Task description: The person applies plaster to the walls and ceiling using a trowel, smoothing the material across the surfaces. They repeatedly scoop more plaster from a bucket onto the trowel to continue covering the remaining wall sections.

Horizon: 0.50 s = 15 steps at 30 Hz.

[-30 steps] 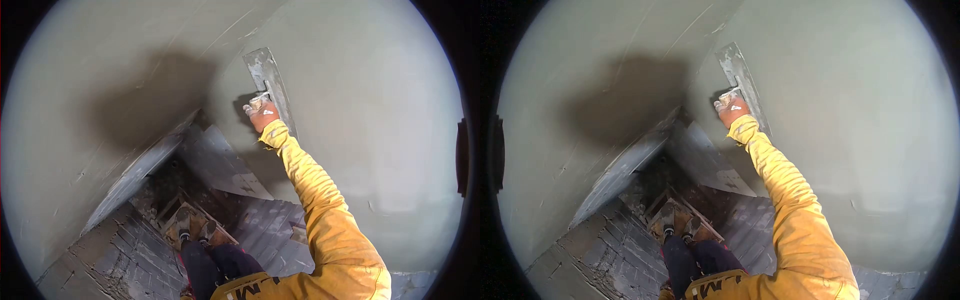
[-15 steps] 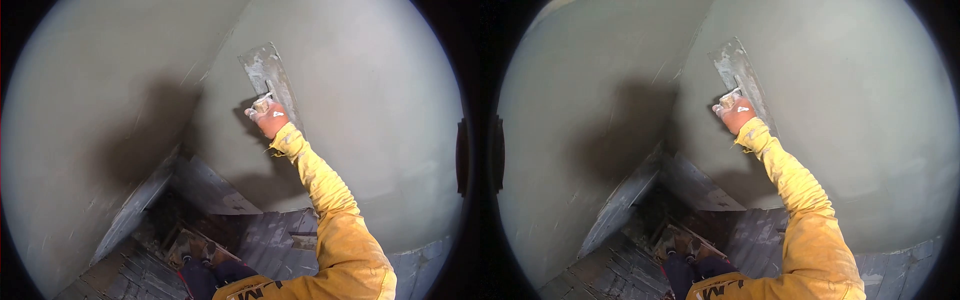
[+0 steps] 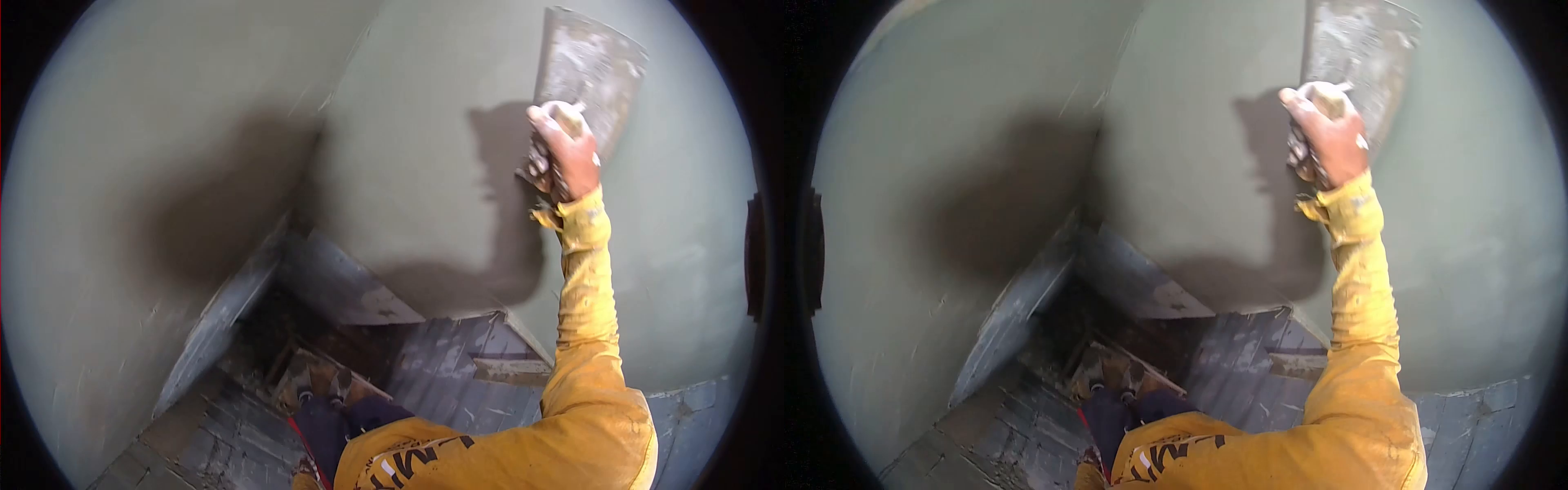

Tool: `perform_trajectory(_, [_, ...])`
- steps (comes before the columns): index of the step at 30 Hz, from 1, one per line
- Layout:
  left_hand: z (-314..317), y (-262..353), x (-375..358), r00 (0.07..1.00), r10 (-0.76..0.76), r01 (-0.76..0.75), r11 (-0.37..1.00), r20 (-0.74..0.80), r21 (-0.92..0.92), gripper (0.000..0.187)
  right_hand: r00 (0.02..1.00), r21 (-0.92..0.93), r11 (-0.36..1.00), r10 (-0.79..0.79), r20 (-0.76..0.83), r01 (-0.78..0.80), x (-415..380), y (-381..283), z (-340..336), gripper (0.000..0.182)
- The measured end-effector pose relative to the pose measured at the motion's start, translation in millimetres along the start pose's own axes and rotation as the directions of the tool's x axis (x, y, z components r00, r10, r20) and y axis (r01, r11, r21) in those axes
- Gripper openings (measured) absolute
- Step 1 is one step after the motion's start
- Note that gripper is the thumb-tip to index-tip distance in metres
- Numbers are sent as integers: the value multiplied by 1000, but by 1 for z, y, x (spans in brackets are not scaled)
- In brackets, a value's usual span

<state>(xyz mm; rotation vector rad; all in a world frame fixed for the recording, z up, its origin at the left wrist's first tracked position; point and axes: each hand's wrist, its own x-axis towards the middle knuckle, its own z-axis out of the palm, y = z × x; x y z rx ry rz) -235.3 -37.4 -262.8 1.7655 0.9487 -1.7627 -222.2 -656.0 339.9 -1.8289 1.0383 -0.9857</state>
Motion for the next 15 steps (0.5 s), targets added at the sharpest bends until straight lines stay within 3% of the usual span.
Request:
perform_trajectory(3, [-5,-12,-3,999,-45,45,999,-16,-23,40,981,41,998,-50,186,43,-37,42,5,11])
perform_trajectory(5, [-5,-21,-3,996,-83,82,996,-24,-37,40,951,-125,991,78,298,-43,-60,87,22,12])
perform_trajectory(6, [-6,-26,-3,995,-97,95,994,-36,-44,40,945,-3,987,155,288,-161,-73,129,39,13])
perform_trajectory(7, [-6,-33,-4,993,-104,101,994,-52,-49,40,885,-214,945,310,347,-247,-83,161,55,15])
perform_trajectory(8, [-4,-41,-5,991,-108,104,993,-75,-55,40,833,-486,845,423,356,-222,-92,191,80,19])
perform_trajectory(9, [-6,-56,4,989,-73,71,997,-129,-21,40,852,-469,881,201,483,58,-105,243,100,24])
perform_trajectory(10, [-8,-71,13,983,-38,42,999,-182,16,43,828,-404,913,267,493,-54,-121,300,119,29])
perform_trajectory(11, [-12,-89,28,973,2,13,998,-230,61,46,785,-532,846,358,506,-43,-129,332,138,31])
perform_trajectory(12, [-20,-107,46,990,-37,39,999,-137,14,42,742,-595,803,382,551,29,-135,367,157,27])
perform_trajectory(14, [-50,-142,87,993,-98,103,992,64,-67,35,745,-680,732,427,513,49,-142,442,199,31])
perform_trajectory(15, [-61,-113,82,991,-116,121,990,63,-71,35,744,-722,689,452,491,58,-144,472,216,33])
